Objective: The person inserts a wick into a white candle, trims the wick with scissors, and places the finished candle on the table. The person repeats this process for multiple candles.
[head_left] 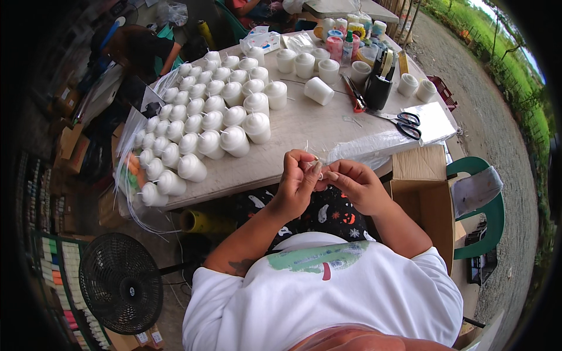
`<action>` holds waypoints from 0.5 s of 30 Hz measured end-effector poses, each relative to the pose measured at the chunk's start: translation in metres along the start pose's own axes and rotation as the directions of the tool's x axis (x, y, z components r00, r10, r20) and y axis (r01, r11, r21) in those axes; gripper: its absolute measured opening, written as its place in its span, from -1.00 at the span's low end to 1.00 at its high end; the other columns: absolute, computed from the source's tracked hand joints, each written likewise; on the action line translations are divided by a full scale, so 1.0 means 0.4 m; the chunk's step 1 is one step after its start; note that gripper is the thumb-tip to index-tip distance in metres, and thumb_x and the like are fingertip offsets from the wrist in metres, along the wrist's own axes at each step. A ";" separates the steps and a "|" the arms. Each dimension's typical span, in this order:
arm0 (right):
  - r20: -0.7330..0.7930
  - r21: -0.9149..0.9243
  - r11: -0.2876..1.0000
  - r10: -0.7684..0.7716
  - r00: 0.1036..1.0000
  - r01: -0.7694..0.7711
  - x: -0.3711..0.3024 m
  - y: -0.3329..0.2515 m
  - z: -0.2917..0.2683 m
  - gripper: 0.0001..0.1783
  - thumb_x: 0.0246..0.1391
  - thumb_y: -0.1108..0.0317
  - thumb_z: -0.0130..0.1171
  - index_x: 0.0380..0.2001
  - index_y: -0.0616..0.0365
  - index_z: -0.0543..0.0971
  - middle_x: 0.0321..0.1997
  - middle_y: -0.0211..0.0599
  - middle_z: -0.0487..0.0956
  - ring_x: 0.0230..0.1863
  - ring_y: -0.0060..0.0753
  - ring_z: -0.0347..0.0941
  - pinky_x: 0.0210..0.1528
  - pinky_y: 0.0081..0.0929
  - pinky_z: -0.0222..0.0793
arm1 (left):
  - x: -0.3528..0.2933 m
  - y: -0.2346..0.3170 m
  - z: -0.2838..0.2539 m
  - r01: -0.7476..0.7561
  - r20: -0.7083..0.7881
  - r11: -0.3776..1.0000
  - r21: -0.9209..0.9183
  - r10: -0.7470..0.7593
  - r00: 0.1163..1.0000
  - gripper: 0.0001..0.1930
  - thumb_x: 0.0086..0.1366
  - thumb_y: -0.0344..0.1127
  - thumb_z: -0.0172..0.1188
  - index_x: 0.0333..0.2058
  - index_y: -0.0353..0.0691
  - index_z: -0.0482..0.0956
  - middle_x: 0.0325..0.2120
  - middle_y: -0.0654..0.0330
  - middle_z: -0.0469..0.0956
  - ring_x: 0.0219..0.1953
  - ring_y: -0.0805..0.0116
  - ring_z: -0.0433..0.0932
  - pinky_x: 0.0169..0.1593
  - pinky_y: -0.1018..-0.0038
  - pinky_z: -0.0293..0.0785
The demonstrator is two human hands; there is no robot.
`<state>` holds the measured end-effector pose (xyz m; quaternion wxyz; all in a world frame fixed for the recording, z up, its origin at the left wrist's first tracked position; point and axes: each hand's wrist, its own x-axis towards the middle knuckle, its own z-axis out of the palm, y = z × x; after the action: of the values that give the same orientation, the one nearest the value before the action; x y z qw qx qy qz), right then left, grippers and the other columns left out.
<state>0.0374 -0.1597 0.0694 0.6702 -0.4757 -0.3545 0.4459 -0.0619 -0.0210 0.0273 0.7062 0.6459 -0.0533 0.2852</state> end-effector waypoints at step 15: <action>0.151 0.006 0.999 0.036 0.988 -0.038 0.013 -0.011 -0.036 -0.85 0.19 0.54 0.08 -0.18 0.35 0.53 -0.17 -0.23 0.60 -0.10 -0.43 0.55 0.03 -0.51 0.45 | -0.002 0.083 0.007 0.005 0.046 0.982 0.188 -0.014 0.999 -0.61 0.38 -0.45 -0.02 0.13 -0.20 0.12 -0.31 0.30 0.19 -0.38 0.64 0.21 -0.32 0.72 0.31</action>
<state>0.0533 -0.1602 0.0697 0.6352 -0.4442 -0.3932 0.4946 -0.0775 -0.0239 0.0569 0.6419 0.7165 -0.0400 0.2703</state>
